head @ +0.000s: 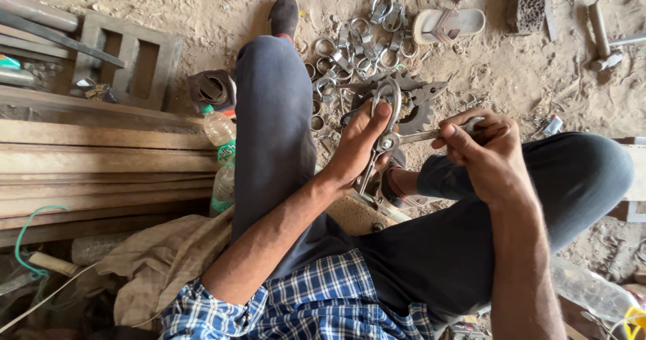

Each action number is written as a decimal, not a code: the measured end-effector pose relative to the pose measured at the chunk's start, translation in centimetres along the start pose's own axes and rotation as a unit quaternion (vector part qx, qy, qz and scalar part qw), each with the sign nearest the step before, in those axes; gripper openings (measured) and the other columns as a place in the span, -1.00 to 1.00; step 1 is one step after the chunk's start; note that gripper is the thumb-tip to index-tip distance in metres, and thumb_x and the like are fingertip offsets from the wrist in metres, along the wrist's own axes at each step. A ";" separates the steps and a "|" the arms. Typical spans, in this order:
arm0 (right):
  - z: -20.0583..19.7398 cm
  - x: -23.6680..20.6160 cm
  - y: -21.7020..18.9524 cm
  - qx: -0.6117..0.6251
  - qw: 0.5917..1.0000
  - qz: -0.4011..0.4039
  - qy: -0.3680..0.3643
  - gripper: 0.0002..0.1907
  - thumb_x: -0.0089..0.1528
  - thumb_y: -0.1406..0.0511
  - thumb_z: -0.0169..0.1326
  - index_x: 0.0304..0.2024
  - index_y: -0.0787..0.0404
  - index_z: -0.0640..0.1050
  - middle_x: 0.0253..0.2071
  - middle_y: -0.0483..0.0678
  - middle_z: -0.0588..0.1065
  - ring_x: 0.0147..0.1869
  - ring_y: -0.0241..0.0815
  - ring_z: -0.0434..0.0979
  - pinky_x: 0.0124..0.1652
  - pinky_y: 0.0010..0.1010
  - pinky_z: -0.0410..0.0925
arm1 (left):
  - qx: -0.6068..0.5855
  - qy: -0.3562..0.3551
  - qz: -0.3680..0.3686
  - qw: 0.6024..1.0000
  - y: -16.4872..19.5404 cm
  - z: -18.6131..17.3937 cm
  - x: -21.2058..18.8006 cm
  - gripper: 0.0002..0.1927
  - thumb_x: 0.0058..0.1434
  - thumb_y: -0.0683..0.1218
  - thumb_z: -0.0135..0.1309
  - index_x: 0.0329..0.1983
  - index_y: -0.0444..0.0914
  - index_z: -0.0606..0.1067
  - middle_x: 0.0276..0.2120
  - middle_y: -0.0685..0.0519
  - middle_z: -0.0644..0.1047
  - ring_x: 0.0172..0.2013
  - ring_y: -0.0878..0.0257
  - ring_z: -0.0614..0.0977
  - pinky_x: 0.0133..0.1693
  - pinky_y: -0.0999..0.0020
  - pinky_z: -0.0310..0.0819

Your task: The person sits on the floor and uses a wrench to tighten bolts on metal eyelet assemblies. They repeatedly pick up parts, adjust them with the wrench, and place them on a nearby wooden shelf.

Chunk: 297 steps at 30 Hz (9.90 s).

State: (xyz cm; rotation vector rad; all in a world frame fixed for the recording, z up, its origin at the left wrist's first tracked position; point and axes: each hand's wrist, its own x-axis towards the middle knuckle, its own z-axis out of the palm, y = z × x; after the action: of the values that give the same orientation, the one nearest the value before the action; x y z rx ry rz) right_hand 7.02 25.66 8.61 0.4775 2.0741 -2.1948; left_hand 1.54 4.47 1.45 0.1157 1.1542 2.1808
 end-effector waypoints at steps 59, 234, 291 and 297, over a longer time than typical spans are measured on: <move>10.1 -9.6 4.5 0.304 0.913 0.270 0.010 -0.59 0.43 0.01 -0.11 -0.26 0.15 0.52 -0.54 -0.25 0.36 -0.57 -0.46 0.20 -0.52 -0.60 0.11 | 0.214 0.172 0.312 0.910 2.1 2.5 -1.1 -0.80 0.53 -0.05 -0.12 -0.14 -0.23 0.18 -0.36 0.08 0.34 -0.37 0.40 0.39 -0.28 0.53 0.34; 4.5 0.3 -0.2 -0.060 0.969 -0.136 0.198 -0.64 0.33 0.43 0.20 0.17 0.39 0.50 -0.21 -0.16 0.60 -0.25 -0.53 0.53 -0.32 -0.71 0.31 | 0.201 0.024 0.155 0.967 0.8 0.9 -1.4 -0.53 0.44 0.26 0.06 -0.15 -0.25 0.50 -0.51 0.20 0.40 -0.50 0.46 0.39 -0.46 0.42 0.26; 3.9 2.3 4.5 -0.147 0.970 -0.045 0.190 -0.67 0.46 0.15 0.04 -0.27 0.25 0.56 -0.52 -0.13 0.40 -0.52 -0.43 0.24 -0.51 -0.54 0.06 | 0.200 -0.040 0.160 0.966 3.2 -0.6 -2.0 -0.40 0.43 0.37 0.00 -0.18 -0.28 0.50 -0.58 0.16 0.39 -0.55 0.41 0.42 -0.43 0.32 0.28; 3.3 1.2 6.3 -0.225 0.919 -0.236 0.224 -0.62 0.64 0.25 0.03 -0.21 0.40 0.43 -0.44 -0.08 0.40 -0.43 -0.39 0.31 -0.36 -0.56 0.15 | 0.320 -0.028 0.047 0.946 1.4 -1.5 -1.7 -0.25 0.34 0.45 -0.04 -0.28 -0.37 0.53 -0.62 0.03 0.52 -0.61 0.24 0.55 -0.44 0.29 0.42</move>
State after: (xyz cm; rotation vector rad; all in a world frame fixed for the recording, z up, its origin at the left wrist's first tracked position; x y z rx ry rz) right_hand 7.07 22.10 2.34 0.5053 3.1193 -1.8101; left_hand 1.65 1.88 1.98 0.5163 1.8114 1.7831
